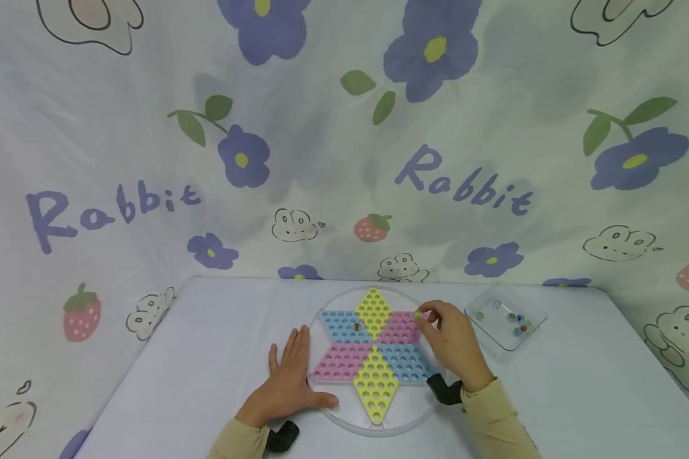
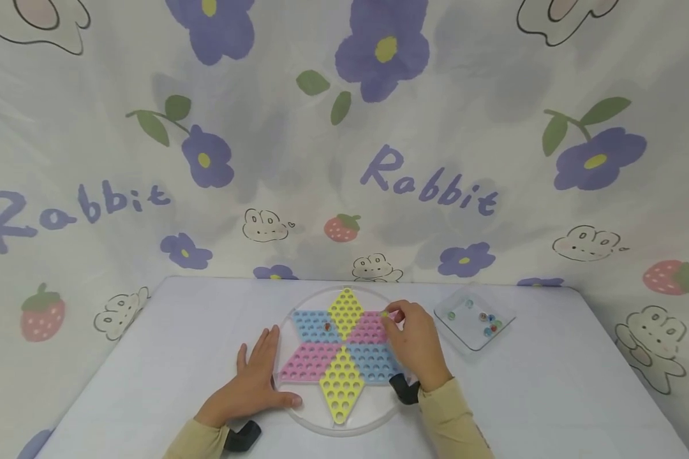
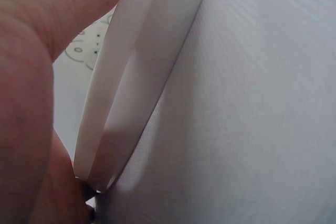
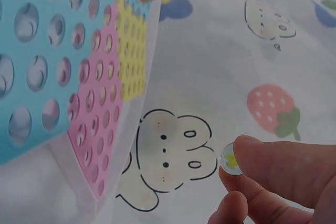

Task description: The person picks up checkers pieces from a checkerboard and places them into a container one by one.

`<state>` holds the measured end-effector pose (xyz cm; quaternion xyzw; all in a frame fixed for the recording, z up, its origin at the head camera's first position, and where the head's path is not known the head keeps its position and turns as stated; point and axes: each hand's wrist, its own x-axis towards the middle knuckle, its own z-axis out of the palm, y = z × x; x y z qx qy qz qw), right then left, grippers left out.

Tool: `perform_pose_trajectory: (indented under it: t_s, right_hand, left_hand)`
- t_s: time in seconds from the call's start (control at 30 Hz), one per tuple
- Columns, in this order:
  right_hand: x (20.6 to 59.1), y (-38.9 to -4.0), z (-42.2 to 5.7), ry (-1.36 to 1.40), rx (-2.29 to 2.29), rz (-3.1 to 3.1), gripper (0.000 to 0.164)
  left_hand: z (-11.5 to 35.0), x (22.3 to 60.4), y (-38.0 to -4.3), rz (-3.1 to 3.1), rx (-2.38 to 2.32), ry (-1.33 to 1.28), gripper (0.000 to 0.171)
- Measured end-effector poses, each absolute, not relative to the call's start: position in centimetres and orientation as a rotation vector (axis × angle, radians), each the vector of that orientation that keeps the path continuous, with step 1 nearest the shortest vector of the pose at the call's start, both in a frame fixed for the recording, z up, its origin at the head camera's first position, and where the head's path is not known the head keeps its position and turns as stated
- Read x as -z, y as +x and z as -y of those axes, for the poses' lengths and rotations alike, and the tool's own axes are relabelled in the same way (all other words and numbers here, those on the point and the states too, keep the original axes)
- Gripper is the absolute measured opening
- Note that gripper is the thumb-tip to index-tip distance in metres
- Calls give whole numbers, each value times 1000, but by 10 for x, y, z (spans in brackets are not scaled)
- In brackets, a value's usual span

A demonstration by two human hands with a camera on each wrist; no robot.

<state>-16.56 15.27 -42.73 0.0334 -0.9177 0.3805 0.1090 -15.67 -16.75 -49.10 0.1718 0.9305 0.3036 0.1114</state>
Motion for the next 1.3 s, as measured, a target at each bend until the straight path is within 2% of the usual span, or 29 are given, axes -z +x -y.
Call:
perform_pose_trajectory:
  t_s: [1.3]
  right_hand:
    - [431,-171,-235,-142,-1025,2709,28]
  left_hand:
    - [168,492,-157,-2730,-885,506,146]
